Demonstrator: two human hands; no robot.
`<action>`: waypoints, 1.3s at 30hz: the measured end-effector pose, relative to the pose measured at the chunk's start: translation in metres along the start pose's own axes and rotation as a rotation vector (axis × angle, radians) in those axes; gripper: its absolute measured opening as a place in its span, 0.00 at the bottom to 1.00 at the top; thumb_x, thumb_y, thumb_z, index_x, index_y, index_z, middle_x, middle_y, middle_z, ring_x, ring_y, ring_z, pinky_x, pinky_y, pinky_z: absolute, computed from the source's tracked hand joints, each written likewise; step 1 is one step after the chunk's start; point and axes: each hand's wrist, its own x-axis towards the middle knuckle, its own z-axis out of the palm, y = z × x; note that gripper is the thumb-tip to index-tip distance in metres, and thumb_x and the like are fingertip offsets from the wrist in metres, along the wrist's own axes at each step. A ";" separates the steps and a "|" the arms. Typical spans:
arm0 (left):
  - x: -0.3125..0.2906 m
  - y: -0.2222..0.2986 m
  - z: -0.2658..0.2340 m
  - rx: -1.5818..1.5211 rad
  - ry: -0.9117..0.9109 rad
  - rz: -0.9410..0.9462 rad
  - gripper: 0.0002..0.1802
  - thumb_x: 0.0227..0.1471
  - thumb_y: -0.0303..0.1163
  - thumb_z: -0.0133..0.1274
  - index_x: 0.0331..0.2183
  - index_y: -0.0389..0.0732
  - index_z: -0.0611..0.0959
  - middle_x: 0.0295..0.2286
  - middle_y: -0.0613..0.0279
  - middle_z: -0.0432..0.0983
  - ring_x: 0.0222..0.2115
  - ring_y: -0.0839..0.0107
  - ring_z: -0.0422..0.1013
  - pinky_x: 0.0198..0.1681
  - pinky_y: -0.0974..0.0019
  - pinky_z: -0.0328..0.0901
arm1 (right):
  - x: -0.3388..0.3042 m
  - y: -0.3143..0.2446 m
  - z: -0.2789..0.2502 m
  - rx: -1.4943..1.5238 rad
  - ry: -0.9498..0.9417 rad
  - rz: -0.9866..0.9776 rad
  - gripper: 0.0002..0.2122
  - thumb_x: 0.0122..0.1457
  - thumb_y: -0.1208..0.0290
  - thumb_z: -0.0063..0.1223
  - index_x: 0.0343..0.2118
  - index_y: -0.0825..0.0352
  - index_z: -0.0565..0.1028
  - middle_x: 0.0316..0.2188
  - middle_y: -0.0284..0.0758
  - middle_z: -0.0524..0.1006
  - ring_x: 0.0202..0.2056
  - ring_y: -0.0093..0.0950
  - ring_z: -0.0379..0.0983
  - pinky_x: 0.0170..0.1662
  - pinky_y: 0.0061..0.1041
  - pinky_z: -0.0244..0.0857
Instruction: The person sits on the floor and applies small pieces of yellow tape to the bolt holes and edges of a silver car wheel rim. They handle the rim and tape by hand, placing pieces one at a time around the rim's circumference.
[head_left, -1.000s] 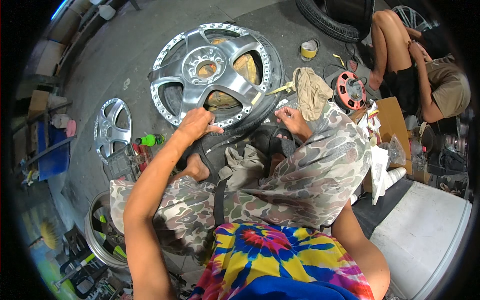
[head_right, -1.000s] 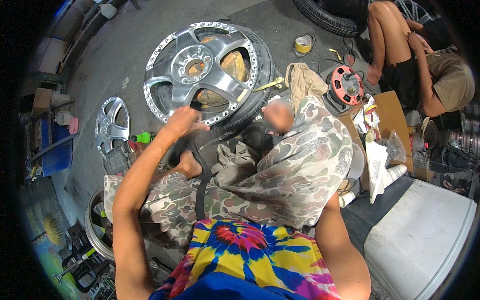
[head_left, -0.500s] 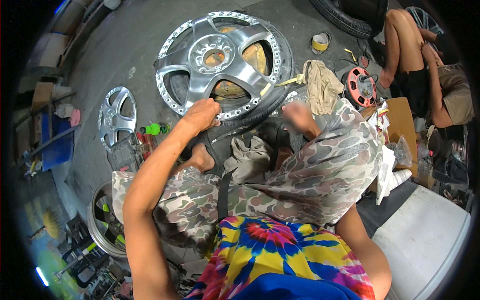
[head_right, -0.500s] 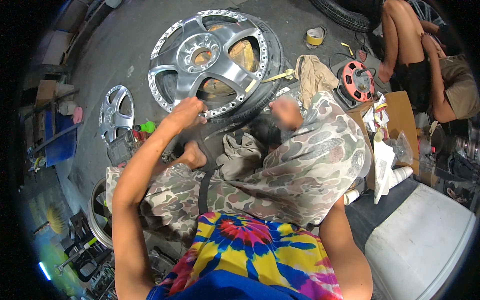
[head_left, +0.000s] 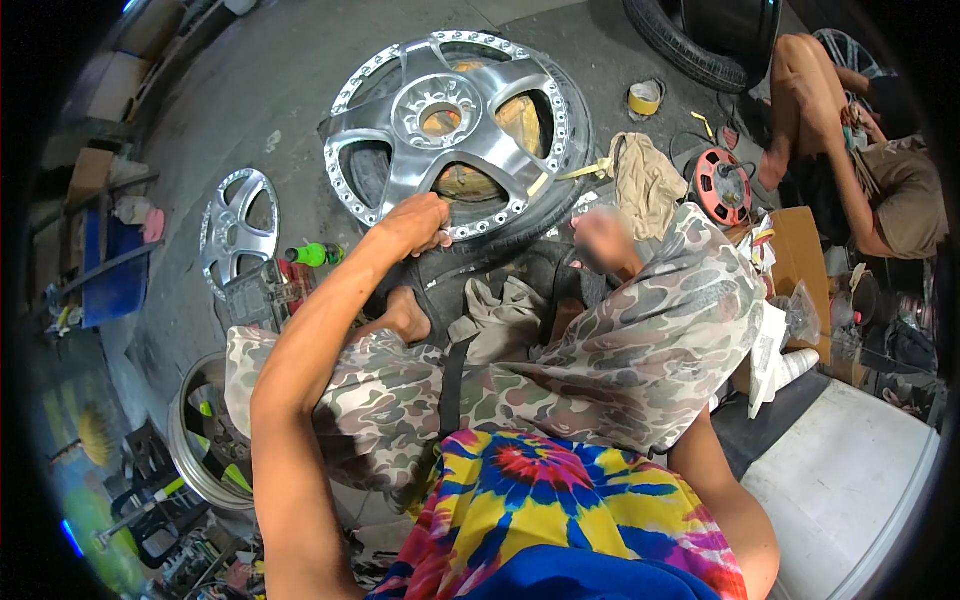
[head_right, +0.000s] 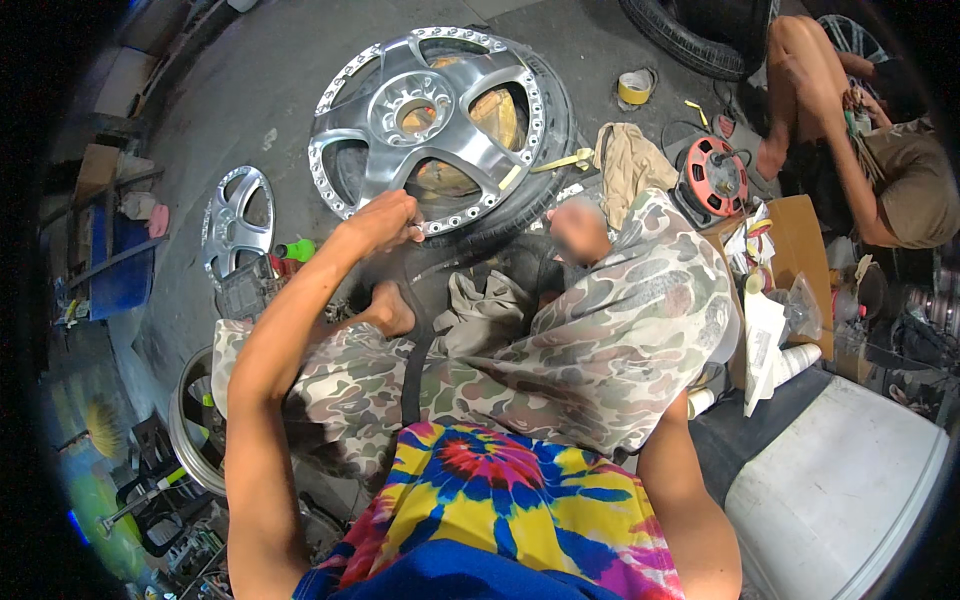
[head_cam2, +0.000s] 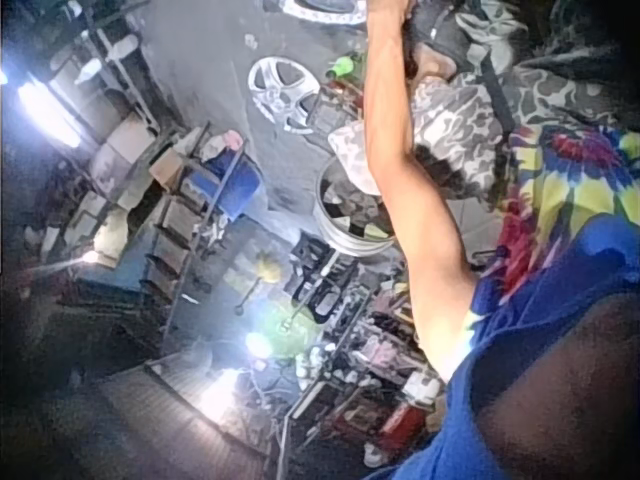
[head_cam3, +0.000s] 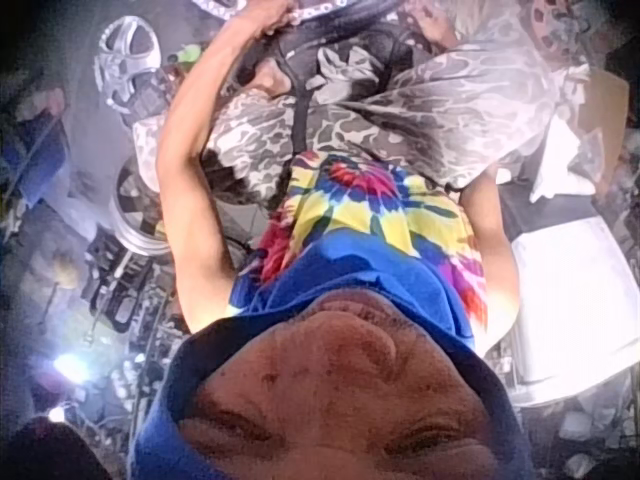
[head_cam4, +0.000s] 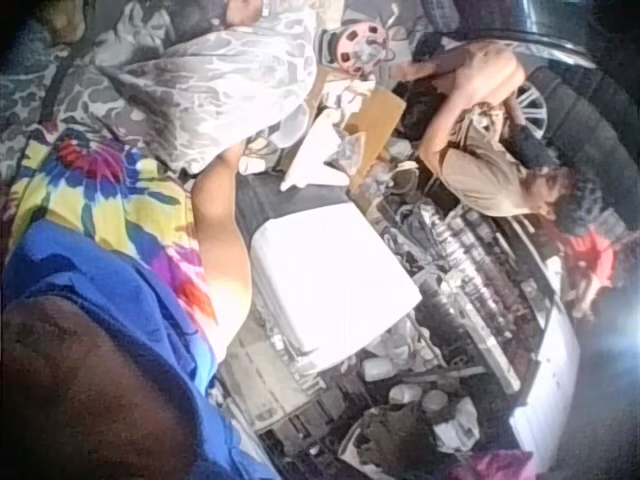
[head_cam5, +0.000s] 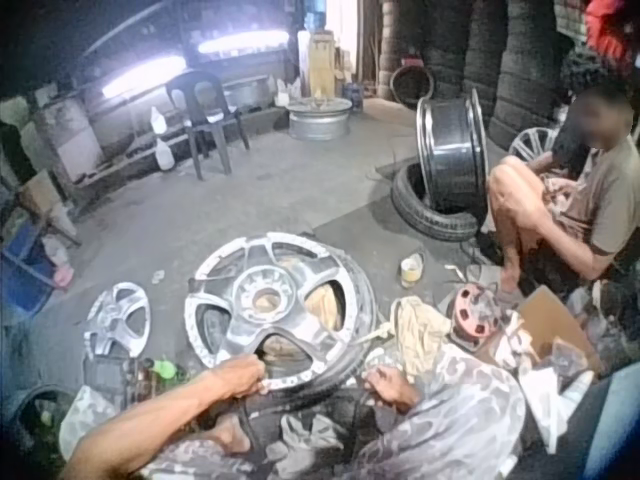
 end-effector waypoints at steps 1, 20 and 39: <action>-0.002 -0.003 -0.001 0.011 -0.005 0.007 0.11 0.61 0.33 0.68 0.39 0.34 0.92 0.16 0.50 0.79 0.22 0.53 0.82 0.32 0.51 0.74 | 0.001 -0.001 0.002 -0.010 0.002 -0.016 0.12 0.73 0.61 0.63 0.42 0.66 0.82 0.31 0.28 0.80 0.23 0.19 0.70 0.18 0.27 0.75; -0.012 0.013 -0.019 -0.114 -0.015 -0.128 0.17 0.60 0.37 0.72 0.46 0.37 0.92 0.32 0.51 0.88 0.26 0.55 0.84 0.32 0.51 0.79 | 0.001 0.014 -0.009 0.064 0.003 -0.071 0.11 0.74 0.64 0.63 0.42 0.69 0.81 0.31 0.31 0.80 0.21 0.20 0.71 0.15 0.27 0.68; -0.013 0.012 0.029 0.387 0.362 0.312 0.07 0.58 0.25 0.62 0.38 0.36 0.82 0.40 0.47 0.79 0.35 0.42 0.81 0.38 0.42 0.76 | -0.001 0.017 -0.012 0.099 -0.031 0.021 0.12 0.73 0.60 0.64 0.43 0.67 0.83 0.33 0.30 0.80 0.29 0.20 0.75 0.22 0.27 0.77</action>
